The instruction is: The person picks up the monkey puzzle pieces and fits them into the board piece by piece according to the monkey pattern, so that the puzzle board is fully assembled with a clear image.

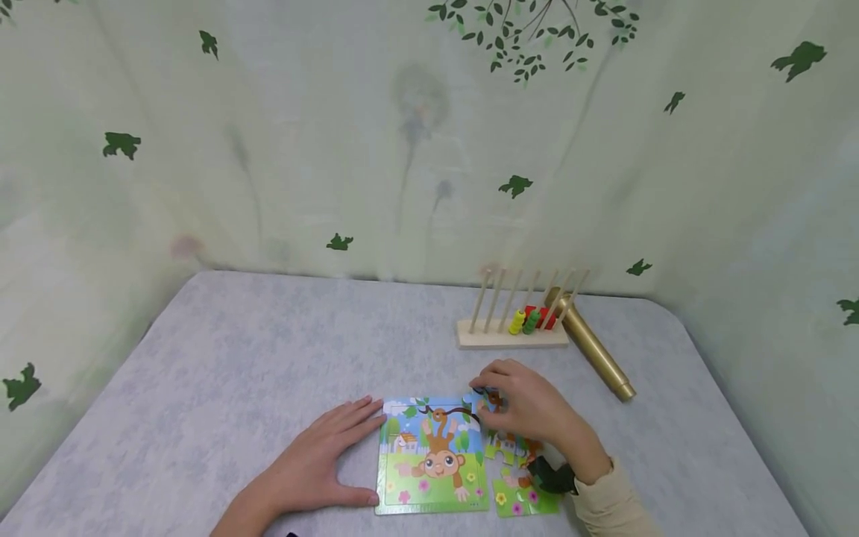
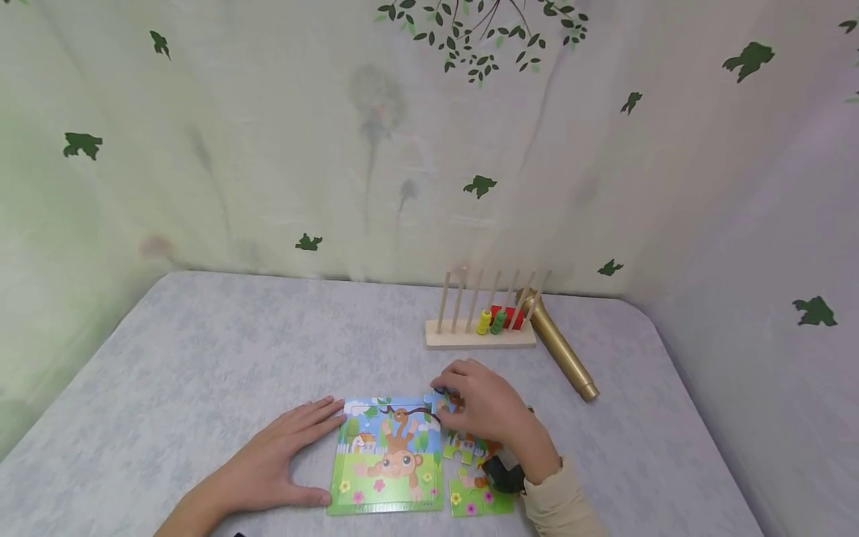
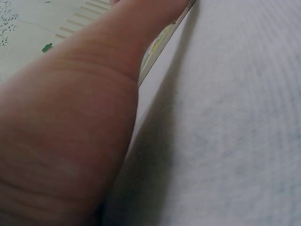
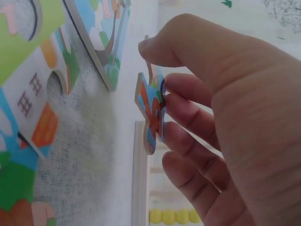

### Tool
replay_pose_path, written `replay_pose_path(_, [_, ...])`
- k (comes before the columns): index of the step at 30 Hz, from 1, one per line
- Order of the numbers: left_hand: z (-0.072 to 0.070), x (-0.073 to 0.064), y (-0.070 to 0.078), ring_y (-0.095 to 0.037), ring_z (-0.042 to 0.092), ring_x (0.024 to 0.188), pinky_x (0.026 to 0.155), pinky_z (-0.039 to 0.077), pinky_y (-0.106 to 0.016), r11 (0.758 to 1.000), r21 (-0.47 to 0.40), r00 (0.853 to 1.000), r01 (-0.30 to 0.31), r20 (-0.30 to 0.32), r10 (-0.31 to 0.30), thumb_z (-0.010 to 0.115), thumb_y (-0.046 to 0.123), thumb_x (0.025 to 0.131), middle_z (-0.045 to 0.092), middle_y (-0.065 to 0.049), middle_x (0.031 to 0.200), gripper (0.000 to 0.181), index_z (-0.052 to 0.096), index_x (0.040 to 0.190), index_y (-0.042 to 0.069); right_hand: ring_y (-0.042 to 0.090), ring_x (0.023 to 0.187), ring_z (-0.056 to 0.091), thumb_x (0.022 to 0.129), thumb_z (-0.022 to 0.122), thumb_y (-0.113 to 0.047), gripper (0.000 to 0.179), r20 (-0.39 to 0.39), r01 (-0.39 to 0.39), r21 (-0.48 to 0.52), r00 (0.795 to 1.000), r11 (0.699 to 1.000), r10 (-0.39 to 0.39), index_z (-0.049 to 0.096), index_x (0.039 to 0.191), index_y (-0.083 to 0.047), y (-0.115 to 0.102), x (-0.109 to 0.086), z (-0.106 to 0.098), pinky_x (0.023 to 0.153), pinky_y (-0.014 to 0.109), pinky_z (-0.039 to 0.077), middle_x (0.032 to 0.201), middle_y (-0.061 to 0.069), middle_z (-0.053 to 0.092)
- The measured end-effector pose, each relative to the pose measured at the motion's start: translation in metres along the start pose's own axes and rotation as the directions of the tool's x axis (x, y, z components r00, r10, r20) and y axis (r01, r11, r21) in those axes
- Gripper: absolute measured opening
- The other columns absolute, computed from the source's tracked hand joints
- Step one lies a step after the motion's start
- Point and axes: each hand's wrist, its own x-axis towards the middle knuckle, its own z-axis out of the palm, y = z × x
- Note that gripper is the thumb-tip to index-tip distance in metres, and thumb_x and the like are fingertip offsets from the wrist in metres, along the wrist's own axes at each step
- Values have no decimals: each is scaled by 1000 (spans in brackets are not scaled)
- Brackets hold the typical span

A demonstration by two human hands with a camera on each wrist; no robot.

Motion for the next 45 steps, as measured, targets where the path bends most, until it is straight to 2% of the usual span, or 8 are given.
replay_pose_path(12, [-3, -1, 3, -24, 38, 152, 118, 32, -48, 1000, -9, 1000, 12, -2, -12, 71, 81, 76, 43, 5, 163, 100, 51, 154, 22, 12, 98, 60, 90, 78, -28, 28, -12, 14, -9, 1000, 1000, -15, 77, 116, -17, -7, 3, 3, 82, 35, 57, 111, -4, 69])
replay_pose_path(19, [-1, 3, 0, -25, 38, 152, 119, 36, -50, 1000, -7, 1000, 11, 10, -11, 67, 78, 81, 43, 4, 163, 94, 51, 154, 22, 9, 87, 52, 89, 81, -28, 30, -10, 17, 5, 1000, 1000, -17, 77, 116, -15, -13, 5, 2, 75, 29, 51, 108, -4, 68])
replay_pose_path(30, [4, 4, -7, -26, 37, 152, 118, 38, -56, 997, -53, 998, 56, 33, -54, 66, 76, 85, 42, 6, 163, 87, 51, 153, 24, 12, 84, 54, 88, 82, -28, 34, -29, 38, 32, 999, 999, -37, 76, 118, -12, -21, 14, -4, 71, 25, 47, 108, -4, 67])
replay_pose_path(40, [0, 1, -3, -26, 39, 151, 117, 39, -57, 997, -68, 999, 43, 25, -41, 68, 71, 86, 45, 5, 161, 82, 53, 152, 24, 10, 82, 55, 92, 79, -29, 31, 15, 66, 69, 998, 995, -68, 75, 120, -15, -26, 18, 9, 69, 23, 47, 111, -3, 67])
replay_pose_path(45, [-1, 1, -2, -25, 40, 150, 116, 40, -57, 997, -73, 999, 39, 19, -38, 69, 70, 88, 46, 5, 161, 79, 55, 150, 24, 11, 86, 54, 93, 77, -30, 31, 29, 50, 72, 998, 996, -52, 75, 121, -16, -32, 17, 13, 71, 24, 48, 114, -5, 66])
